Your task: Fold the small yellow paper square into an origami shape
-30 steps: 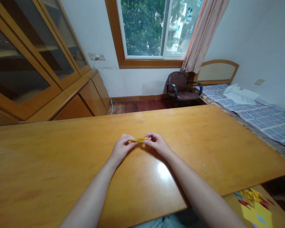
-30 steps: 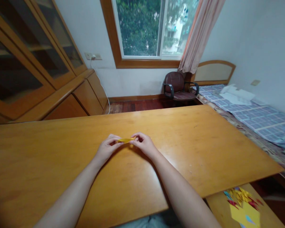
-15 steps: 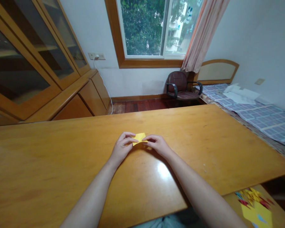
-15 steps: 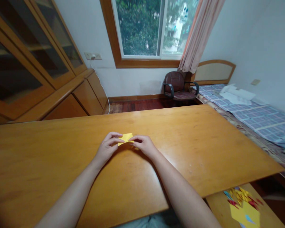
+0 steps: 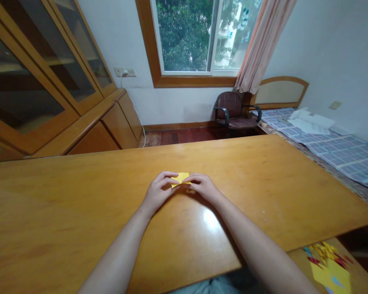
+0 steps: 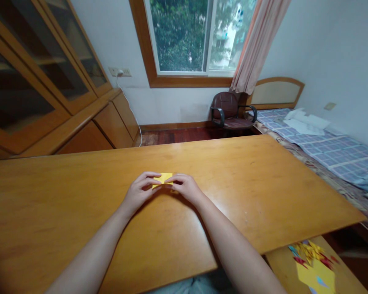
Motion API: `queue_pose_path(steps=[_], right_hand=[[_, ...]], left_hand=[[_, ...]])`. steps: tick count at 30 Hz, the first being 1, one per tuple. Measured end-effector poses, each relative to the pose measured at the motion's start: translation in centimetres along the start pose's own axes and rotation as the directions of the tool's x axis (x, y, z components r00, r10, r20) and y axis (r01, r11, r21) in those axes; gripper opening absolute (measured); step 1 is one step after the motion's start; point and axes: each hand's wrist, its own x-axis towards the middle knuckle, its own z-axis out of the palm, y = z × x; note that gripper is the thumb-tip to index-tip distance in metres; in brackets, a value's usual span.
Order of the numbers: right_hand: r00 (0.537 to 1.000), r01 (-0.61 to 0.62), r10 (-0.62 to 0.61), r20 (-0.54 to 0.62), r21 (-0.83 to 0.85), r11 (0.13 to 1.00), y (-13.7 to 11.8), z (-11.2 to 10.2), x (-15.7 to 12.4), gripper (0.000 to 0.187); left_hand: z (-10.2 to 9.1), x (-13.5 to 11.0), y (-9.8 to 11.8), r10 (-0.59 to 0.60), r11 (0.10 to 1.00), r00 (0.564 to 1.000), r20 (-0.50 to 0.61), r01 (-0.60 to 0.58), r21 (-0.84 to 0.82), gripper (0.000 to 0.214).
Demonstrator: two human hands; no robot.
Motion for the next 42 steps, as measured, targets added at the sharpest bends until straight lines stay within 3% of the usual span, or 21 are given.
queue_pose_path(steps=[6,15,21,28,34,37,42], right_hand=[[0.998,0.052,-0.052,-0.032,-0.006,0.999,0.0,0.0,0.1,0.013],[0.993,0.085,-0.088,-0.079,-0.041,0.996,0.3,0.0,0.0,0.013],[0.992,0.094,-0.1,-0.074,-0.073,0.993,0.5,0.0,0.1,0.013],[0.993,0.093,-0.095,-0.074,-0.032,0.995,0.0,0.0,0.0,0.016],[0.993,0.081,-0.081,-0.082,0.0,0.997,-0.1,-0.1,0.0,0.025],[0.995,0.057,-0.056,-0.078,0.008,0.998,0.0,-0.1,0.0,0.026],[0.996,0.074,-0.072,-0.049,0.028,0.997,-0.2,-0.1,-0.1,0.025]], left_hand=[[0.0,-0.1,0.5,-0.056,0.998,0.997,-0.043,0.055,-0.034,0.019],[0.9,-0.1,-0.3,-0.262,0.9,0.965,0.014,0.249,-0.357,0.037],[1.0,0.1,-0.5,-0.272,0.907,0.959,0.076,0.282,-0.314,0.03],[0.7,0.2,-0.1,-0.153,0.973,0.988,0.026,0.155,-0.169,0.016],[0.7,0.1,-0.5,-0.118,0.986,0.992,0.039,0.122,-0.11,0.015],[0.8,0.0,-0.4,-0.144,0.98,0.989,0.034,0.148,-0.135,0.015],[1.3,-0.1,-0.4,-0.26,0.911,0.965,0.038,0.258,-0.322,0.021]])
